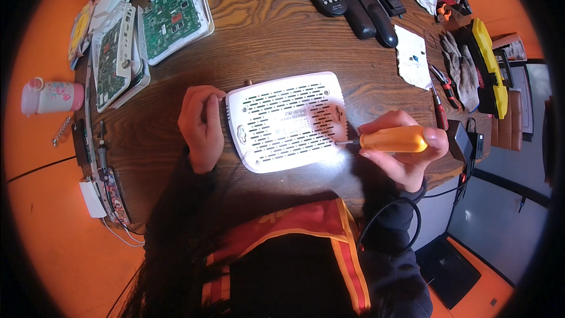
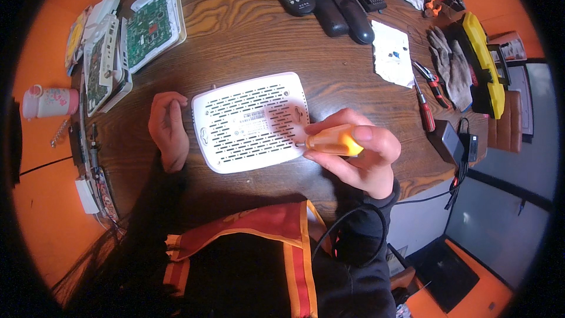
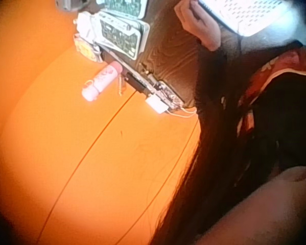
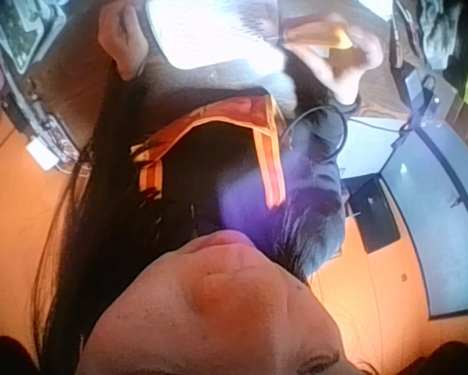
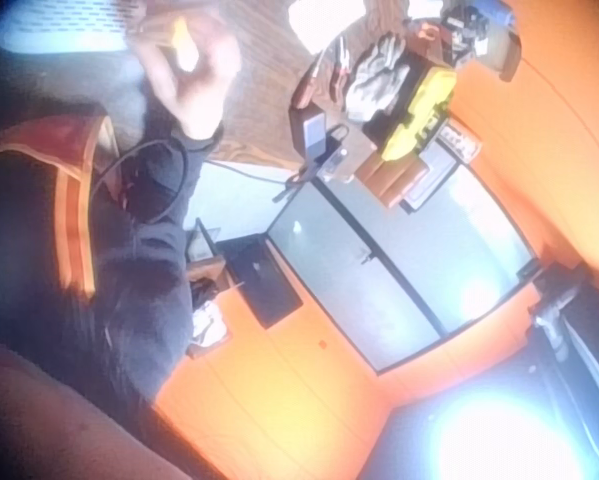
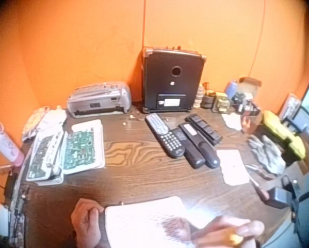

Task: The person assembles a white rectangular electronic device by placing the circuit board into the casing, aligning the top cover, and securing it with screws using a yellow screwdriver. The person repeats the process for a second similar device, tightening screws and checking alignment.

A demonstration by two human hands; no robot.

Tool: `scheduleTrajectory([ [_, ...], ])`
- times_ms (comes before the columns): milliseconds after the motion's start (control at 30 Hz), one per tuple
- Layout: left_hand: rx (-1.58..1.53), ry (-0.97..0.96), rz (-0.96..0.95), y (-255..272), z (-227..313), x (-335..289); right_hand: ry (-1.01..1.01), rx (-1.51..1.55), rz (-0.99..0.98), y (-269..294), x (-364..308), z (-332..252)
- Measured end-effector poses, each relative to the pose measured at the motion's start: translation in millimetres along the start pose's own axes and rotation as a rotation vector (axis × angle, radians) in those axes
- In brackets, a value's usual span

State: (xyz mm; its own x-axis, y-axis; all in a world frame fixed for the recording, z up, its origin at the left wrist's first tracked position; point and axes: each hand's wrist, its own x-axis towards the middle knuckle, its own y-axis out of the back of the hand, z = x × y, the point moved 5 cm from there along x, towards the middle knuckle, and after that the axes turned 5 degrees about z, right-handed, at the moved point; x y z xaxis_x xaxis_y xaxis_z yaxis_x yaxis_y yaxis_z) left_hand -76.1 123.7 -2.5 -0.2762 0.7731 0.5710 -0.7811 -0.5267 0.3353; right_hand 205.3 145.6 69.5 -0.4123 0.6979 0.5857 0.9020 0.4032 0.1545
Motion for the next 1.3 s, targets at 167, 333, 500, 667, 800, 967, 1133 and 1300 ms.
scheduleTrajectory([
  [167, 0.073, 0.067, 0.014, 0.8, 0.1, -2.5, -0.011, 0.174, 0.081, -1.8, 2.6, 1.1],
  [333, 0.116, 0.154, 0.041, 0.6, -0.3, -2.5, 0.006, -0.172, -0.087, -4.7, 7.4, -6.4],
  [500, 0.071, 0.035, -0.002, -2.8, -3.8, 0.9, -0.042, -0.018, -0.136, -2.9, 9.0, -4.7],
  [667, 0.115, 0.008, -0.022, -0.1, -11.2, -1.3, -0.071, -0.128, -0.151, -3.0, 5.0, -3.2],
  [800, 0.061, 0.085, -0.02, 1.1, -13.7, -2.8, -0.088, -0.032, -0.115, -0.2, 8.2, -3.9],
  [967, 0.071, 0.103, 0.002, 1.1, -15.3, -4.5, -0.15, -0.14, -0.108, -0.7, 6.7, -6.8],
  [1133, 0.058, 0.1, -0.017, 1.8, -16.2, -5.0, -0.122, -0.022, -0.063, 4.4, 10.5, -6.9],
  [1300, 0.074, 0.089, -0.013, 0.4, -14.1, -4.4, -0.057, -0.111, -0.167, -1.4, 9.1, -9.3],
])
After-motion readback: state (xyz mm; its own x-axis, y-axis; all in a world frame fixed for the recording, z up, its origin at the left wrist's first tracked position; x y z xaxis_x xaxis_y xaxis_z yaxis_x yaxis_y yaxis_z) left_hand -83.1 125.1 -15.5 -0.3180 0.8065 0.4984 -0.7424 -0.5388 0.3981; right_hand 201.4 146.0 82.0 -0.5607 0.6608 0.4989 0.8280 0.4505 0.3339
